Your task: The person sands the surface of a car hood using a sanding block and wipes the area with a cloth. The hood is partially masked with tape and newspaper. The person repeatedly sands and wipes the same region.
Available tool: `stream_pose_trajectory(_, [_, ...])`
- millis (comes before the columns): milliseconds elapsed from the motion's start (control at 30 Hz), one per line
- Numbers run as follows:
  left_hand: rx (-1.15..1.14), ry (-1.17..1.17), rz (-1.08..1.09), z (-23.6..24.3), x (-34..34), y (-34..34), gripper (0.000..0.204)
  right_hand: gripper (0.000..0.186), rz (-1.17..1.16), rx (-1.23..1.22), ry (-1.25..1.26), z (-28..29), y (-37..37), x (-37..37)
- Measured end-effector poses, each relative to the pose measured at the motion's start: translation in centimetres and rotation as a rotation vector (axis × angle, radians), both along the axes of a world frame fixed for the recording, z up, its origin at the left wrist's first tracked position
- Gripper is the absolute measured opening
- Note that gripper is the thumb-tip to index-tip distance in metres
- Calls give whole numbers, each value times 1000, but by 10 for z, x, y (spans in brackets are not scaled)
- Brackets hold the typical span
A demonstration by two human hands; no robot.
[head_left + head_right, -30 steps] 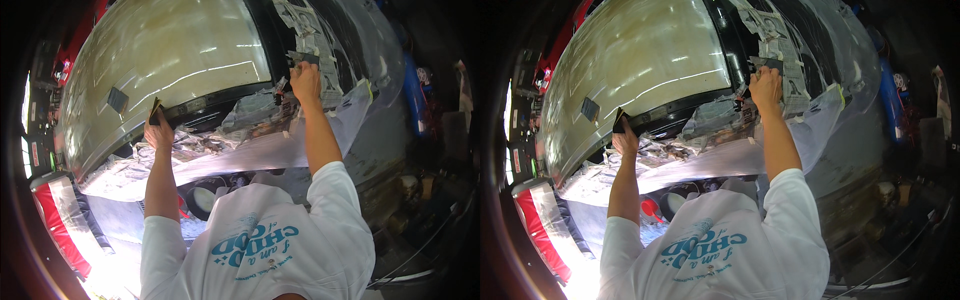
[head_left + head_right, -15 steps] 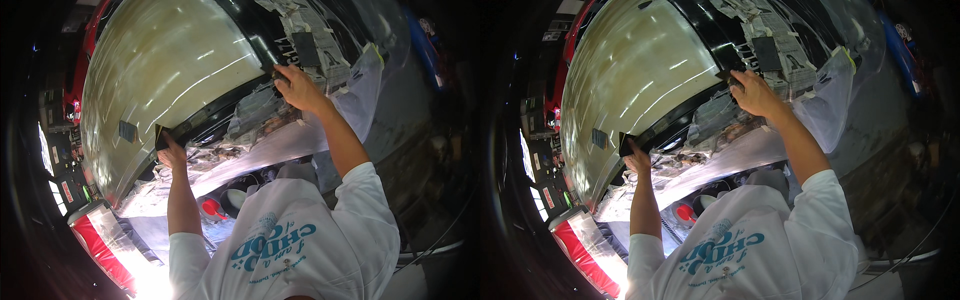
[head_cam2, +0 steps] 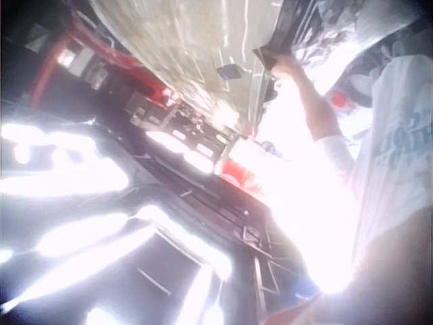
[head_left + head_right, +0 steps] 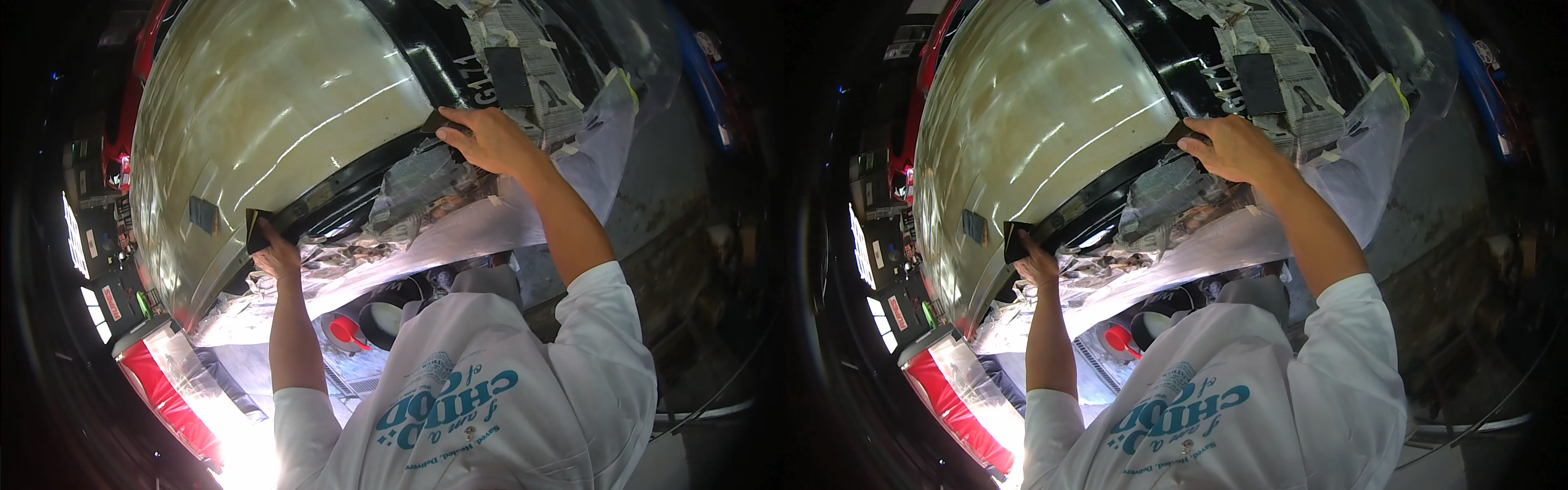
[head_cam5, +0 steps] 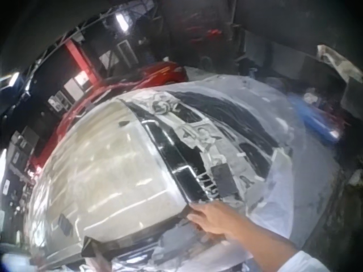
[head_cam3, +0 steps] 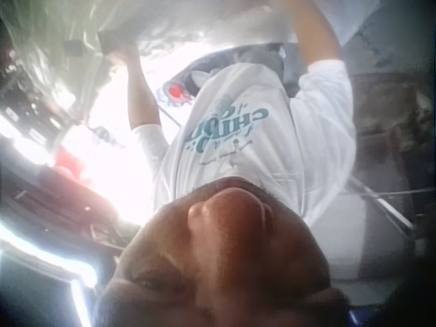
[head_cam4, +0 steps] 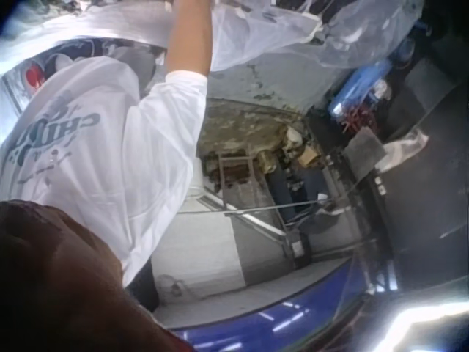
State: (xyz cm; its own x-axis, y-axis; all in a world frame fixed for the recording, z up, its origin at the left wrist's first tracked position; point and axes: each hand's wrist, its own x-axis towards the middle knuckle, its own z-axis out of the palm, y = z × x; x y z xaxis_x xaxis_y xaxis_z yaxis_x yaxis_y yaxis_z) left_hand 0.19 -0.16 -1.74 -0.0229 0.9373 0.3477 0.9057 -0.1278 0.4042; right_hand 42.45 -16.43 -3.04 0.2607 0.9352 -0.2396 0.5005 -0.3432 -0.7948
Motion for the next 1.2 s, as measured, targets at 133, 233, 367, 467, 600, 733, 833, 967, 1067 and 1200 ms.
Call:
stream_pose_trajectory(133, [9, 13, -39, 1, 2, 0, 59, 57, 34, -19, 56, 1, 3, 8])
stream_pose_trajectory(233, [30, 18, -49, 1, 3, -2, 59, 56, 50, 38, 55, -4, 5, 11])
stream_pose_trajectory(367, [12, 8, -29, 0, 0, 0, 60, 56, 61, 57, 21, -4, 5, 10])
stream_pose_trajectory(467, [-10, -4, -20, -2, -2, 1, 61, 56, 66, 8, 32, -2, 8, 11])
stream_pose_trajectory(600, [117, 67, -22, -12, -7, 7, 58, 55, 41, 29, 32, -5, 9, 10])
stream_pose_trajectory(733, [46, -33, -48, -7, -6, 2, 49, 55, 25, 10, 10, -5, 14, 10])
stream_pose_trajectory(833, [32, -22, -81, -10, -12, 7, 49, 54, 46, -6, -17, -4, 13, 10])
stream_pose_trajectory(967, [30, -82, -77, -11, -12, 5, 49, 53, 10, 113, -94, -14, 19, 9])
stream_pose_trajectory(1067, [34, -30, -74, -9, -11, 6, 50, 53, 25, 16, -40, 0, 20, 10])
stream_pose_trajectory(1200, [-20, -82, -54, -2, -3, 1, 51, 53, 60, 11, -45, -1, 9, 11])
